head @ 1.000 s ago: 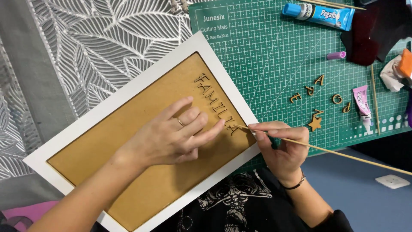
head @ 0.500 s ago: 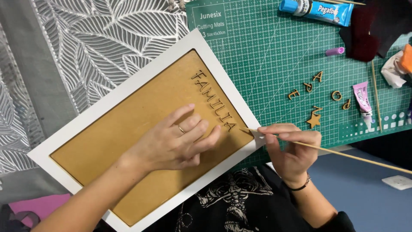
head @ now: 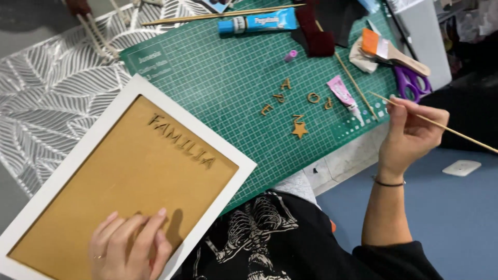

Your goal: Arranging and gluing wooden letters onto a framed board to create a sign

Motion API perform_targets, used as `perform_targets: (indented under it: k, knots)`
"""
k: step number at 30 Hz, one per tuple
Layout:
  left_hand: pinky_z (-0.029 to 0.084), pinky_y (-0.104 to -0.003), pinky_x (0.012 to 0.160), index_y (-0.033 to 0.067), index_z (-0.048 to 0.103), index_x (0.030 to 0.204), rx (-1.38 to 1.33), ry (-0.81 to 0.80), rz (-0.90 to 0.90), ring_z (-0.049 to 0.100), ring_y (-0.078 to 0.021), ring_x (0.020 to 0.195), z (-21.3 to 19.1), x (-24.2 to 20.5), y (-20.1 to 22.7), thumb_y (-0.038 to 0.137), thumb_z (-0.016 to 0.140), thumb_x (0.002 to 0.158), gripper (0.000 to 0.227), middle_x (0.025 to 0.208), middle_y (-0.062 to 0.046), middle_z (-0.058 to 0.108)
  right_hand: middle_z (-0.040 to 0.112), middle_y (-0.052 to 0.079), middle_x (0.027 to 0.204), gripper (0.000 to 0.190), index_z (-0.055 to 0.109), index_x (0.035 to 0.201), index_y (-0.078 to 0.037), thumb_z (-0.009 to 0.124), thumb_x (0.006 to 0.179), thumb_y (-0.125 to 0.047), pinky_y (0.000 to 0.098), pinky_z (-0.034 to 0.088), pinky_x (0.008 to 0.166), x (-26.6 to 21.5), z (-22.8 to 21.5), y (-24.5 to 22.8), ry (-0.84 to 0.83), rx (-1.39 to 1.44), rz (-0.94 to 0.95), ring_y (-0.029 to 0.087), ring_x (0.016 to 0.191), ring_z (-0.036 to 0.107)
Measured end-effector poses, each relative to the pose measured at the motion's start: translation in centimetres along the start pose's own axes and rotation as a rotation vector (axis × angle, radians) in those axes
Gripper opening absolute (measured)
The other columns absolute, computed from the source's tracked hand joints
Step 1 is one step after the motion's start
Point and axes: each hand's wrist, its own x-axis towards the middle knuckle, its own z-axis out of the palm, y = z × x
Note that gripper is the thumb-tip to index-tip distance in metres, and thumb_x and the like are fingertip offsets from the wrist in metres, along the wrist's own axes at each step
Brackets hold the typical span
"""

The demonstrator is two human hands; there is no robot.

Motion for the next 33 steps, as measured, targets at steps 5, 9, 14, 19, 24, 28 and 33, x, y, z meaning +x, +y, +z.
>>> perform_targets:
  k: [5,9,14,19,24,28,33]
  knots:
    - [0.057,-0.05,0.093,0.0201,0.078,0.111,0.011,-0.063,-0.17,0.062,-0.0235,0.086,1.0,-8.1,0.8,0.014,0.065,0.085,0.029,0.093,-0.005,0.068,0.069,0.029,0.104,0.02,0.056,0.104,0.008,0.075,0.106,0.014,0.0417,0.064,0.088,2.2,-1.3,3.7,-0.074,-0.068,-0.131,0.04,0.102,0.075]
    - [0.054,-0.051,0.077,0.0213,0.079,0.107,0.0,-0.108,-0.2,0.056,-0.0234,0.059,2.7,-12.8,1.2,0.026,0.054,0.079,0.038,0.073,-0.002,0.066,0.076,0.023,0.106,0.015,0.064,0.101,0.006,0.077,0.106,0.012,0.0389,0.064,0.088,3.5,-1.2,3.9,-0.24,-0.2,-0.305,0.034,0.102,0.078]
    - [0.046,-0.044,0.065,0.0148,0.076,0.097,-0.092,-0.005,-0.228,0.051,-0.0232,0.056,3.4,-8.8,5.9,0.003,0.056,0.076,0.031,0.07,-0.003,0.061,0.079,0.023,0.108,0.01,0.071,0.096,0.009,0.074,0.105,0.008,0.0387,0.063,0.085,4.6,-2.0,3.3,-0.447,-0.305,-0.487,0.033,0.098,0.078]
    - [0.044,-0.04,0.057,0.0146,0.075,0.1,-0.129,0.054,-0.162,0.046,-0.0235,0.053,4.4,-10.2,6.2,0.005,0.056,0.076,0.032,0.071,-0.001,0.059,0.081,0.013,0.104,0.016,0.075,0.091,0.005,0.072,0.107,0.006,0.037,0.066,0.08,5.1,-2.9,3.3,-0.496,-0.385,-0.655,0.029,0.092,0.08]
    - [0.051,-0.043,0.068,0.0209,0.075,0.102,-0.063,-0.001,-0.199,0.052,-0.0235,0.056,4.5,-10.9,6.1,0.011,0.059,0.076,0.032,0.077,0.002,0.065,0.077,0.022,0.108,0.011,0.068,0.099,0.006,0.07,0.108,0.012,0.0348,0.062,0.083,4.6,-3.7,3.4,-0.444,-0.163,-0.323,0.033,0.105,0.078]
    - [0.057,-0.048,0.083,0.0182,0.075,0.109,-0.032,0.055,-0.167,0.059,-0.022,0.072,3.7,-9.7,7.7,0.013,0.061,0.088,0.026,0.096,0.0,0.065,0.075,0.027,0.103,0.014,0.062,0.101,0.008,0.074,0.105,0.012,0.0368,0.065,0.084,4.3,-1.9,4.4,-0.276,-0.046,-0.256,0.035,0.099,0.078]
    - [0.058,-0.047,0.099,0.0209,0.079,0.108,0.076,0.117,-0.254,0.063,-0.0267,0.095,2.4,-9.1,8.7,0.014,0.062,0.093,0.024,0.105,0.001,0.069,0.076,0.019,0.104,0.019,0.06,0.102,0.002,0.077,0.109,-0.002,0.0319,0.061,0.082,3.8,-1.7,5.5,-0.25,-0.112,-0.032,0.025,0.099,0.076]
